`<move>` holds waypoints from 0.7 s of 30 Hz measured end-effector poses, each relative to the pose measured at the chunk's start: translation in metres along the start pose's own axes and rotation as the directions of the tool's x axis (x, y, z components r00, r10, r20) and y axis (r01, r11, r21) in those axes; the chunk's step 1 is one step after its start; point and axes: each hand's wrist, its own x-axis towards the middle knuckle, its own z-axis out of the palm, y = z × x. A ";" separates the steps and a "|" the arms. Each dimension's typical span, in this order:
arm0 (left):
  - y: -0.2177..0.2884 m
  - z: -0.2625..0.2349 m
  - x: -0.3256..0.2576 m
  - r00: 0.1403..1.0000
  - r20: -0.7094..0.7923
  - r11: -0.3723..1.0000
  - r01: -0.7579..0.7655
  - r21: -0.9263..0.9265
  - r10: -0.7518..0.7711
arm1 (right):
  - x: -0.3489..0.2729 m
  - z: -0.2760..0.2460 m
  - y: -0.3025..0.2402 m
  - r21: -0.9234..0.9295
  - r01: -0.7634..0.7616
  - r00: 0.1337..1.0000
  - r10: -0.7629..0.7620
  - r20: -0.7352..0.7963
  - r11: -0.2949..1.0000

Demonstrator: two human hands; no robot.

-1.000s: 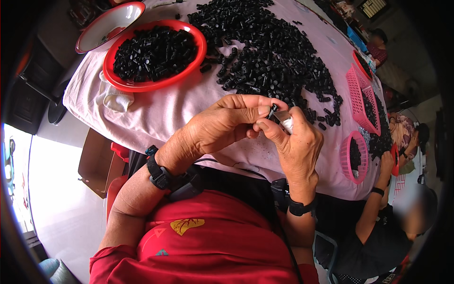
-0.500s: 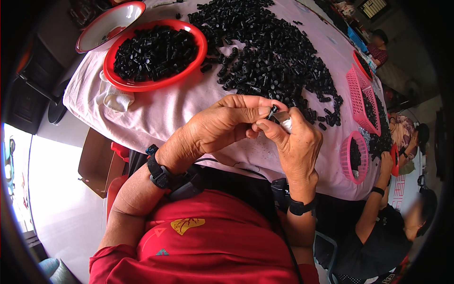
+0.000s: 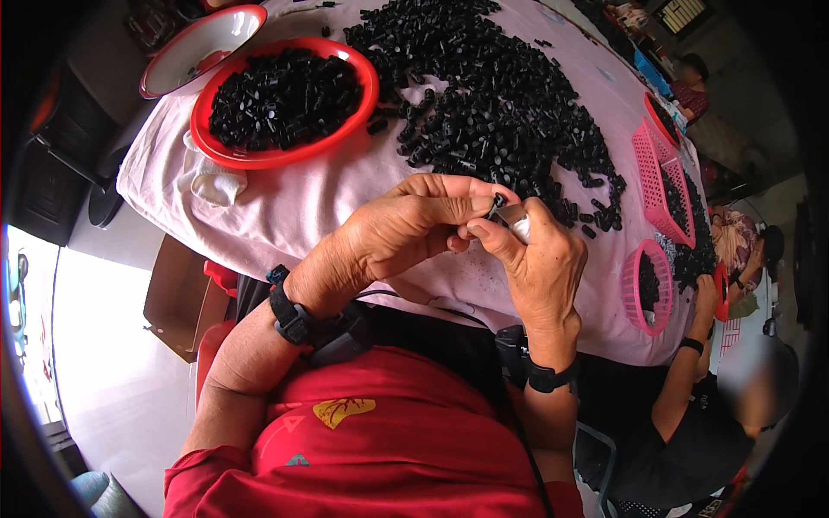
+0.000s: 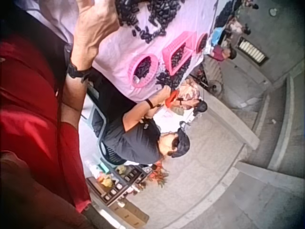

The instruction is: Manually assembling small black plastic components by hand at a manufacturing workstation.

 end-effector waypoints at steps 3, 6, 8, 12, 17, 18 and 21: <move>0.001 0.001 -0.001 1.000 -0.010 1.000 0.001 0.007 -0.001 | 0.000 0.001 0.001 0.010 -0.001 1.000 0.001 0.016 1.000; 0.002 0.002 -0.001 1.000 -0.002 1.000 0.004 0.009 -0.004 | 0.000 0.000 0.001 0.057 -0.015 1.000 0.014 0.016 0.998; 0.003 0.001 -0.002 1.000 0.001 1.000 0.007 0.011 -0.007 | 0.000 0.000 0.002 0.004 0.012 1.000 -0.012 0.014 1.000; 0.002 -0.001 -0.002 1.000 0.003 1.000 0.003 0.002 -0.003 | 0.000 0.002 0.001 0.003 0.010 1.000 -0.010 0.002 1.000; 0.001 0.001 -0.001 1.000 -0.021 1.000 0.010 0.000 -0.010 | 0.001 0.000 0.000 0.061 -0.011 0.999 0.009 0.035 0.998; 0.000 0.001 -0.001 1.000 -0.020 1.000 0.010 0.000 -0.010 | 0.001 -0.002 0.000 0.059 -0.012 0.999 0.010 0.033 0.998; 0.002 0.002 -0.002 0.999 -0.036 1.000 0.011 0.024 -0.010 | 0.001 -0.002 -0.001 0.039 -0.017 0.999 0.015 0.050 0.999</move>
